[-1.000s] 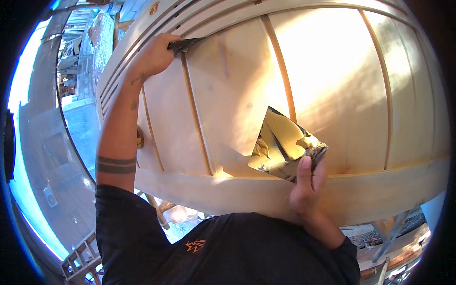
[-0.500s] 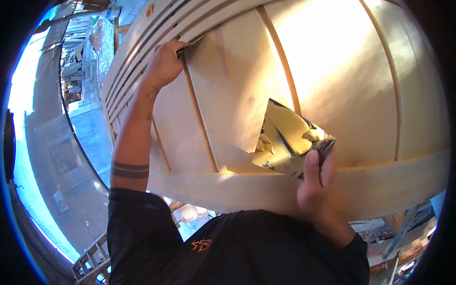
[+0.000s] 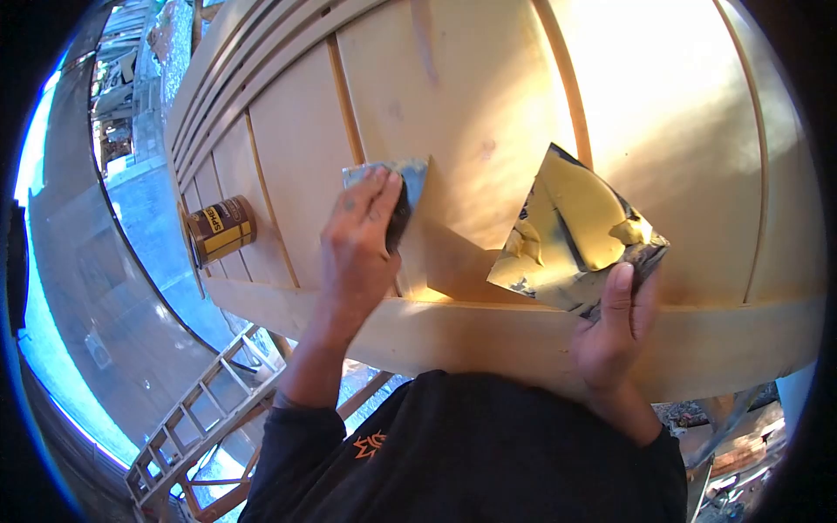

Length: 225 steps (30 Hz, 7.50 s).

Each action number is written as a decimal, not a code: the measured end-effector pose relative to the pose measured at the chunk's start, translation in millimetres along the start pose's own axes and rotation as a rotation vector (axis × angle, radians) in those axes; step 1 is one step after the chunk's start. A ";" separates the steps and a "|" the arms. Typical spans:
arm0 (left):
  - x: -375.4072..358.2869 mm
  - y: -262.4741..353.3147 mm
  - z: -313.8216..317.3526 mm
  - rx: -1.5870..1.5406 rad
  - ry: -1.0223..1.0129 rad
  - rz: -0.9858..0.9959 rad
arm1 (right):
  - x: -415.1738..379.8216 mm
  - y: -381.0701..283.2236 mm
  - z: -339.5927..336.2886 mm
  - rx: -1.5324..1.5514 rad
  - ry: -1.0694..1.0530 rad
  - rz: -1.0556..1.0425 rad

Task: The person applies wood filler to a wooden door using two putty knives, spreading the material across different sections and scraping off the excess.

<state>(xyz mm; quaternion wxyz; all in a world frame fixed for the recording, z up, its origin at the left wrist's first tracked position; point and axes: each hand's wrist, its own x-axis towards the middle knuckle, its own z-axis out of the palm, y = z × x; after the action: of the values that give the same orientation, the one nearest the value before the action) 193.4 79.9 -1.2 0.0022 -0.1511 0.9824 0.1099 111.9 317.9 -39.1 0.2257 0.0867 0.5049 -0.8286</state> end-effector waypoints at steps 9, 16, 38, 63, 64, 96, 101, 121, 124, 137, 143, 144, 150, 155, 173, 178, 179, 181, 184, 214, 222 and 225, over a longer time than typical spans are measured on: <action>-87.1 35.8 9.4 -0.058 -0.074 -0.043 | -2.9 10.1 -9.0 0.025 0.106 -0.017; -20.0 -1.6 -70.7 -0.022 -0.301 0.129 | -1.5 9.4 -13.5 -0.030 -0.017 0.014; 206.8 -67.3 -74.8 -0.019 -0.359 0.186 | 4.8 2.3 9.6 -0.034 -0.095 0.012; -73.9 35.4 -41.6 -0.131 -0.345 -0.029 | 8.9 1.6 -8.8 0.125 -0.199 -0.023; -69.9 32.3 -47.0 -0.158 -0.320 -0.023 | 10.3 0.8 -7.8 0.112 -0.177 -0.018; -101.6 55.5 -2.9 -0.423 0.399 0.318 | -28.4 -17.8 34.4 0.393 -0.283 0.353; -66.6 20.2 -31.6 -0.128 0.176 0.140 | -33.8 -43.5 24.3 0.324 -0.190 0.114; 3.2 17.0 -70.5 -0.544 -0.421 -0.168 | -26.1 -21.0 -28.9 0.160 -0.126 0.104; -5.3 24.9 -93.2 -0.788 -0.388 -0.301 | -26.3 -22.1 -20.9 0.147 -0.145 0.131; -104.5 97.1 1.1 -0.422 0.491 0.254 | -30.2 -36.0 9.0 0.513 -0.319 0.390; -125.2 80.2 -31.5 -0.335 0.577 0.067 | -36.8 -26.7 8.5 0.418 -0.342 0.322; -125.6 89.6 -42.2 -0.363 0.586 0.154 | -37.7 -26.2 12.8 0.398 -0.342 0.309; -146.0 82.1 -21.1 -0.340 0.402 0.100 | -40.0 -23.2 13.4 0.402 -0.377 0.329; -147.7 106.8 -42.2 -0.427 0.556 0.301 | -43.0 -23.9 15.5 0.374 -0.392 0.308; -160.9 93.4 -43.4 -1.405 0.739 -0.459 | -41.5 -21.6 18.8 0.347 -0.487 0.401; -154.6 111.3 -29.4 -0.581 0.698 0.159 | -49.6 -19.1 28.6 0.389 -0.459 0.434; -152.5 114.5 -28.5 -0.497 0.534 0.162 | -52.6 -23.6 32.2 0.388 -0.463 0.409; -154.8 91.5 -1.6 -0.420 0.527 0.047 | -55.0 -23.6 32.4 0.380 -0.461 0.391; -163.5 75.6 -12.3 -0.344 0.476 -0.018 | -48.3 -20.5 27.1 0.348 -0.432 0.318; -184.7 -240.9 8.6 -2.649 -0.158 0.055 | -129.7 47.7 40.3 -0.063 0.293 -0.036; -180.4 -244.0 25.2 -2.648 -0.101 0.353 | -78.0 47.3 49.6 -0.032 -0.049 0.015; -184.0 -245.0 19.1 -2.585 -0.066 0.262 | -62.6 45.0 52.2 -0.005 -0.188 0.123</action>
<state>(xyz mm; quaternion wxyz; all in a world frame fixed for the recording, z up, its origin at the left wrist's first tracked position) 441.4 -89.3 -65.8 -0.1307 0.0555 0.1728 0.9747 192.3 272.7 -26.9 0.3227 0.0389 0.4771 -0.8165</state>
